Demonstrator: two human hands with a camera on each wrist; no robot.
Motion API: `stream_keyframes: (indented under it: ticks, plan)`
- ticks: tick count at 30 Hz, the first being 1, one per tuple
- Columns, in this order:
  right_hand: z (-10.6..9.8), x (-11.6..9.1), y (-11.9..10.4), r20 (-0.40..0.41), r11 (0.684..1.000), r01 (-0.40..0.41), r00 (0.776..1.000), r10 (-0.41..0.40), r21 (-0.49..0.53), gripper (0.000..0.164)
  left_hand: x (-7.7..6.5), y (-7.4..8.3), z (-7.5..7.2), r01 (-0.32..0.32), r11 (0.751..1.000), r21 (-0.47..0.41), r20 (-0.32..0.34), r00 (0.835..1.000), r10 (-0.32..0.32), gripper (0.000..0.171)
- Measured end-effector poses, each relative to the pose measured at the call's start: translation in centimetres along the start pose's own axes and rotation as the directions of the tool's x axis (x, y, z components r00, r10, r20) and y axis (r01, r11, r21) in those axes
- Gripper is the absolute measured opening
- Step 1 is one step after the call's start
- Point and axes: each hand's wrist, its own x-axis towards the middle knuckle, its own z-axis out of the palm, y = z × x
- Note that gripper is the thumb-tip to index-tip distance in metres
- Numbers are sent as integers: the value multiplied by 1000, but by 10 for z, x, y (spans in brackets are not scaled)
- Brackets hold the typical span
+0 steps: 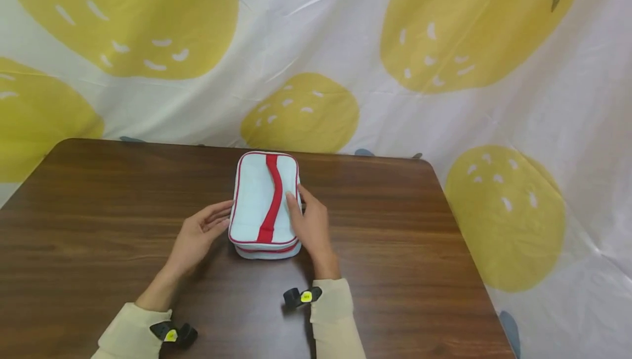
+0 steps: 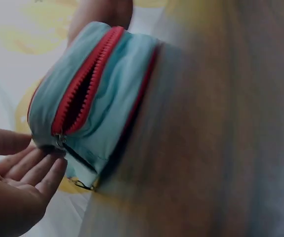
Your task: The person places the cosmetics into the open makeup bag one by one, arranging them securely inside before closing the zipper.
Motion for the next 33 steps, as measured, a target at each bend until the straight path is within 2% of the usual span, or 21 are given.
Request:
stream_keyframes:
  ticks: [5, 8, 12, 14, 16, 19, 24, 26, 29, 32, 33]
  plan:
    - [-8, -2, 0, 41, 1000, -29, 999, 29, 6, 48, 3, -10, 3, -102, 995, 21, 53, 994, 100, 38]
    - [-10, -1, 2, 51, 999, -33, 998, 33, 3, 48, 6, -13, 3, -158, 978, 136, 70, 986, 150, 36]
    - [-11, 2, 4, 34, 999, -27, 999, 28, -20, 48, 15, -13, 2, -249, 904, 349, 82, 968, 236, 42]
    - [-11, 3, 4, 30, 999, -21, 999, 22, -30, 49, 20, -12, 2, -292, 868, 402, 98, 956, 277, 45]
    - [-12, 3, 6, 35, 999, -22, 999, 23, -34, 49, 24, -13, 3, -335, 850, 407, 134, 942, 307, 45]
    - [-15, 2, 10, 50, 999, -22, 998, 24, -31, 49, 30, -15, 4, -406, 821, 402, 194, 914, 357, 42]
    - [-20, -4, 15, 96, 1000, -27, 995, 26, 8, 50, 39, -19, 2, -538, 738, 407, 283, 843, 458, 37]
    - [-22, -9, 17, 121, 999, -37, 992, 33, 25, 51, 43, -20, -2, -576, 714, 397, 318, 816, 482, 37]
    - [-26, -16, 18, 142, 998, -40, 989, 34, 45, 52, 46, -21, -7, -623, 700, 349, 381, 776, 502, 37]
    - [-30, -23, 18, 133, 995, -28, 991, 16, 91, 51, 47, -20, -8, -674, 671, 310, 443, 726, 526, 42]
    - [-31, -26, 18, 127, 994, -27, 992, 13, 106, 51, 46, -18, -7, -679, 669, 303, 459, 719, 522, 43]
